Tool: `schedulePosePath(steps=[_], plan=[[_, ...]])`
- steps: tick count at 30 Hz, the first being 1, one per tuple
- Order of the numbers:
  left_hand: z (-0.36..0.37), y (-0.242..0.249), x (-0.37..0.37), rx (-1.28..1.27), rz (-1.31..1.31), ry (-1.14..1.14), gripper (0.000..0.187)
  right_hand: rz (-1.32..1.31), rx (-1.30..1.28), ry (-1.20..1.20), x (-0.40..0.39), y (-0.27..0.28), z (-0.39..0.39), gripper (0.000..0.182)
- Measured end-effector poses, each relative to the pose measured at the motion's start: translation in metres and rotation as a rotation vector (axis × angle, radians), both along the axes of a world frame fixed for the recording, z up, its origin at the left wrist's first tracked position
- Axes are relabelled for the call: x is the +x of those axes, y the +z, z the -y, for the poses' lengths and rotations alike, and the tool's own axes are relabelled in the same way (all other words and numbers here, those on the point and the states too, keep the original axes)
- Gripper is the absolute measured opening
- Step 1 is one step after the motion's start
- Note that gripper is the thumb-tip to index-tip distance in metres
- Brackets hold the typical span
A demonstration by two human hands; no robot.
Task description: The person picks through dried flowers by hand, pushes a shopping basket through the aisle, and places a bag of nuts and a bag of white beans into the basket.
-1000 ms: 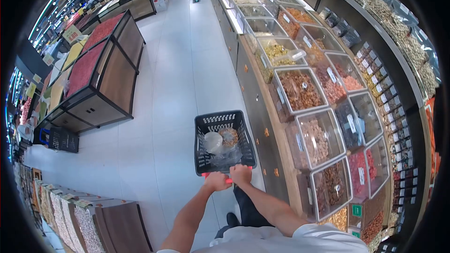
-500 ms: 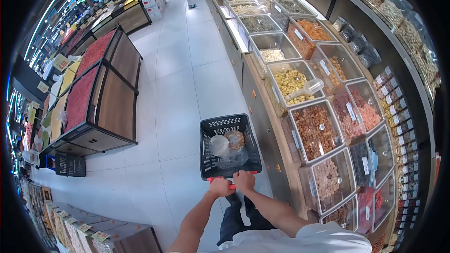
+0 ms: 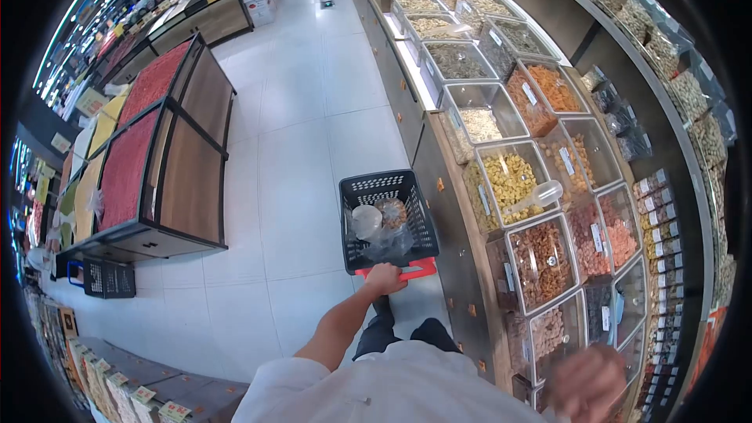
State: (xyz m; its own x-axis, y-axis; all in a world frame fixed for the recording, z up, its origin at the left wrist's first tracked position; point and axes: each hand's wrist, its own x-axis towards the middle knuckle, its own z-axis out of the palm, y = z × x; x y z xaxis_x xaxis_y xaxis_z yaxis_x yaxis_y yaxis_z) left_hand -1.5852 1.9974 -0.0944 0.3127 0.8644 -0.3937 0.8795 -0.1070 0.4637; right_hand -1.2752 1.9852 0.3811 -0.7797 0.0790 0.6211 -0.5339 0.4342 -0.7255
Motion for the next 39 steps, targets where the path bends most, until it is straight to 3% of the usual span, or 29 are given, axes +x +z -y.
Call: schedulePosePath(steps=[1, 2, 3, 4, 7, 25, 30, 32, 33, 34, 37, 39], plan=[[-0.011, 0.002, -0.003, -0.004, -0.003, 0.02, 0.043, -0.105, 0.106, 0.031, -0.033, 0.049, 0.007, 0.018], [-0.026, 0.005, -0.007, 0.002, -0.009, 0.035, 0.043, -0.063, 0.217, 0.221, -0.029, 0.071, 0.007, 0.027], [-0.038, 0.003, -0.01, 0.006, -0.021, -0.002, 0.043, -0.027, 0.246, 0.153, -0.028, 0.083, 0.032, 0.019], [-0.05, -0.005, -0.014, 0.045, -0.016, 0.008, 0.042, 0.005, 0.273, 0.087, -0.029, 0.087, 0.055, 0.025], [-0.076, -0.005, -0.029, 0.082, -0.029, 0.005, 0.041, -0.021, 0.544, 0.066, -0.042, 0.097, 0.036, 0.026], [-0.183, -0.017, -0.062, 0.044, -0.066, 0.082, 0.042, -0.084, 0.641, 0.0, 0.044, 0.049, -0.148, 0.028], [-0.197, -0.007, -0.061, 0.038, -0.13, 0.124, 0.039, -0.025, 0.593, 0.025, 0.091, 0.0, -0.214, 0.029], [-0.201, -0.015, -0.064, 0.023, -0.147, 0.115, 0.036, 0.871, 0.089, -0.393, 0.093, 0.015, -0.261, 0.03], [-0.205, -0.015, -0.064, 0.023, -0.133, 0.089, 0.036, 0.737, 0.125, -0.935, 0.095, -0.002, -0.272, 0.025], [-0.208, -0.013, -0.065, 0.017, -0.146, 0.096, 0.034, 0.757, 0.098, -1.225, 0.111, -0.034, -0.303, 0.024], [-0.211, -0.012, -0.063, 0.003, -0.185, 0.075, 0.032, 0.779, -0.17, -1.825, 0.218, -0.168, -0.396, 0.022], [-0.213, -0.009, -0.064, -0.007, -0.215, 0.061, 0.032, 0.793, -0.005, -2.154, 0.302, -0.251, -0.428, 0.026]])
